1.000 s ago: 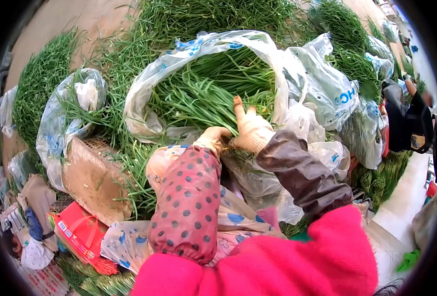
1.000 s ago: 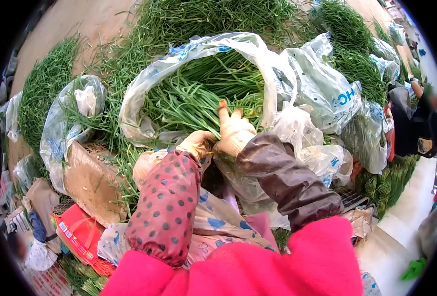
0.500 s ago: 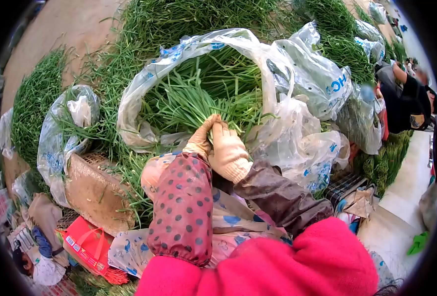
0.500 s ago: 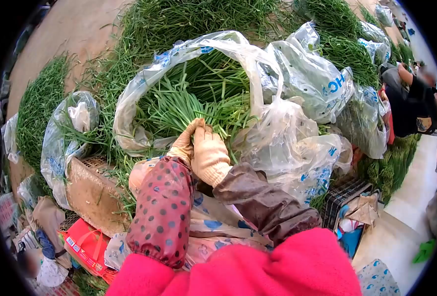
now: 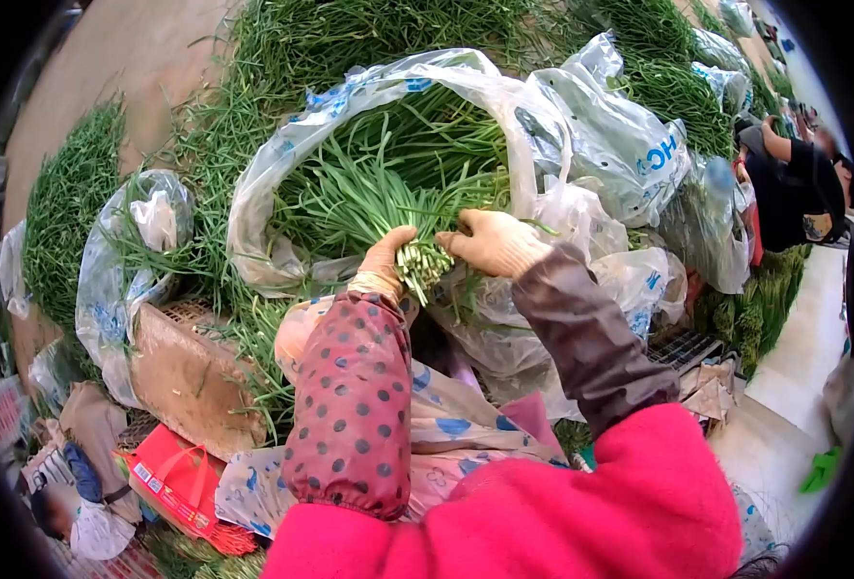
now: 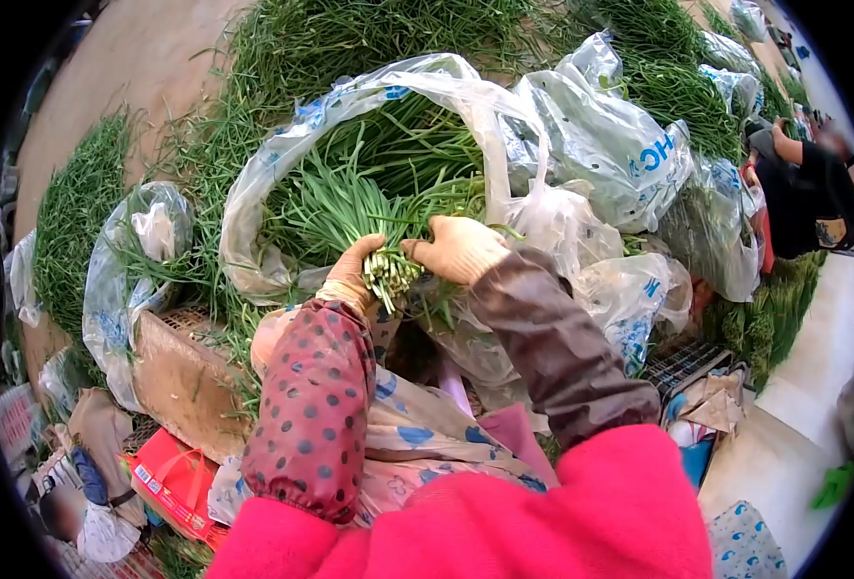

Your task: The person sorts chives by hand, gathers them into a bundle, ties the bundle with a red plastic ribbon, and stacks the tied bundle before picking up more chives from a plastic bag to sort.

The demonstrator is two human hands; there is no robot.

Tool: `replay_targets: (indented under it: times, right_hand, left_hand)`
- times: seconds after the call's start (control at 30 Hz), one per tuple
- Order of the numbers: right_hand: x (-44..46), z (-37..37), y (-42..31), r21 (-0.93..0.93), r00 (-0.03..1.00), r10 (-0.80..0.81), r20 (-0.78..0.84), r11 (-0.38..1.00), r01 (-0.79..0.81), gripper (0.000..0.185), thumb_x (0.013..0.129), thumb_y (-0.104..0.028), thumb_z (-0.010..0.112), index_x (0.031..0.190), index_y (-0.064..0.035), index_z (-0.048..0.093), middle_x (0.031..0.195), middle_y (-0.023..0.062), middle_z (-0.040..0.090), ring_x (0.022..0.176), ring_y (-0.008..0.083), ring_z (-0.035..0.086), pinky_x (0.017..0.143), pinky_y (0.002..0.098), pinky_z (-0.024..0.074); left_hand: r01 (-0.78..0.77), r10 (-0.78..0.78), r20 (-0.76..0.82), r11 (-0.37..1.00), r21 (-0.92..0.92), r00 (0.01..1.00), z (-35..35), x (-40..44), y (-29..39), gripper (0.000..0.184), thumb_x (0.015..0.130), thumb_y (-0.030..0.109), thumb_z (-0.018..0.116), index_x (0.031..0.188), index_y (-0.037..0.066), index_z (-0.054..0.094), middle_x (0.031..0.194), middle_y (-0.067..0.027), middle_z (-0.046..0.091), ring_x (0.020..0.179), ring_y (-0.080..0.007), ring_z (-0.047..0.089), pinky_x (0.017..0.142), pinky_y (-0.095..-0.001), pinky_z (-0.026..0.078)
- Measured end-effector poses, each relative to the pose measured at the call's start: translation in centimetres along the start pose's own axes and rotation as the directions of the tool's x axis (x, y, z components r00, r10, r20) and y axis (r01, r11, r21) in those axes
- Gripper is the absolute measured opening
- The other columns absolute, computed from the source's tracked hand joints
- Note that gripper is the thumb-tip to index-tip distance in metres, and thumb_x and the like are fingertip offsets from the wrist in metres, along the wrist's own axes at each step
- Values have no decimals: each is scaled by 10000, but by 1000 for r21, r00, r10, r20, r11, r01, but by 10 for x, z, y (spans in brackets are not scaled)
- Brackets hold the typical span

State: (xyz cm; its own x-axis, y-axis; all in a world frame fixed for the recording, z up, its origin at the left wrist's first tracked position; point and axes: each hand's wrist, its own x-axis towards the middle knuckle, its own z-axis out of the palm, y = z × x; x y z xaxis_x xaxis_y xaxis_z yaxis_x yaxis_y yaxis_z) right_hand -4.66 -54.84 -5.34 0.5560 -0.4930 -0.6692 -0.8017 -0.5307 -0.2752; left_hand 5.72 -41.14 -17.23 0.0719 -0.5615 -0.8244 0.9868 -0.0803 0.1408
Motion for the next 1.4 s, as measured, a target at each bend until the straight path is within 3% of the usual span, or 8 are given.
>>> replay_targets:
  times: [0.07, 0.2, 0.4, 0.6, 0.8, 0.97, 1.27, 1.4]
  right_hand:
    - [23, 9, 2, 362, 966, 14, 259, 926, -111, 624, 822, -487, 644, 1248, -45, 530, 1111, 166, 649, 1021, 294, 625, 889, 387, 470]
    - [40, 36, 8, 276, 998, -28, 49, 961, 14, 726, 784, -443, 692, 1340, -50, 439, 1185, 188, 612, 1094, 326, 587, 935, 364, 447]
    - [48, 17, 13, 98, 929, -209, 305, 977, 188, 783, 716, -365, 717, 1344, -12, 410, 1113, 225, 625, 1039, 350, 608, 872, 375, 492]
    - [28, 13, -13, -43, 953, -10, 303, 999, 24, 817, 728, -341, 659, 1369, 42, 328, 1095, 263, 620, 1041, 358, 614, 874, 400, 493]
    - [39, 34, -6, -340, 971, 92, 221, 940, -11, 756, 843, -237, 590, 1482, -108, 207, 1165, 200, 618, 1068, 323, 616, 880, 409, 505]
    - [63, 58, 32, -333, 990, -10, 142, 941, 57, 707, 849, -141, 565, 1468, -105, 227, 1106, 178, 646, 994, 322, 648, 807, 434, 525]
    - [30, -13, -1, -290, 961, -1, 276, 953, 84, 693, 827, -204, 594, 1446, -97, 303, 1096, 191, 646, 975, 326, 648, 786, 404, 530]
    - [-19, -56, -24, -353, 980, -136, -145, 932, 77, 621, 806, -326, 678, 1296, -22, 447, 1123, 205, 603, 989, 310, 625, 805, 400, 518]
  left_hand:
    - [-7, 8, 33, 1000, -20, 999, 1, -4, 3, 244, 817, 169, 683, 974, 13, 581, 834, -137, 670, 689, -282, 666, 650, -457, 592]
    - [68, -63, 45, 993, -100, 997, -3, -4, 0, 232, 802, 113, 717, 975, 27, 588, 812, -121, 661, 669, -273, 654, 634, -448, 588]
    - [-73, 73, -24, 997, 5, 997, 15, -10, -14, 203, 804, 91, 702, 951, 14, 585, 782, -108, 645, 639, -258, 653, 602, -423, 586]
    - [40, -10, -182, 986, 160, 983, 9, -6, -5, 200, 766, 163, 718, 862, 29, 606, 677, -97, 637, 520, -236, 617, 490, -391, 558]
    - [71, -41, -192, 986, 151, 980, 10, -22, -6, 179, 788, 147, 684, 866, 15, 593, 674, -119, 649, 528, -249, 638, 481, -374, 568]
    - [28, -27, -67, 999, 21, 997, 16, -68, 9, 200, 825, 166, 644, 894, -10, 576, 687, -150, 659, 542, -247, 658, 432, -330, 561]
    - [40, -47, -221, 998, -37, 974, 15, -78, 11, 218, 777, 180, 669, 902, 9, 615, 731, -203, 673, 536, -285, 652, 445, -366, 551]
    - [60, -51, -277, 998, 24, 959, 17, -71, 10, 212, 781, 172, 659, 892, -2, 609, 747, -216, 672, 549, -313, 652, 461, -390, 556]
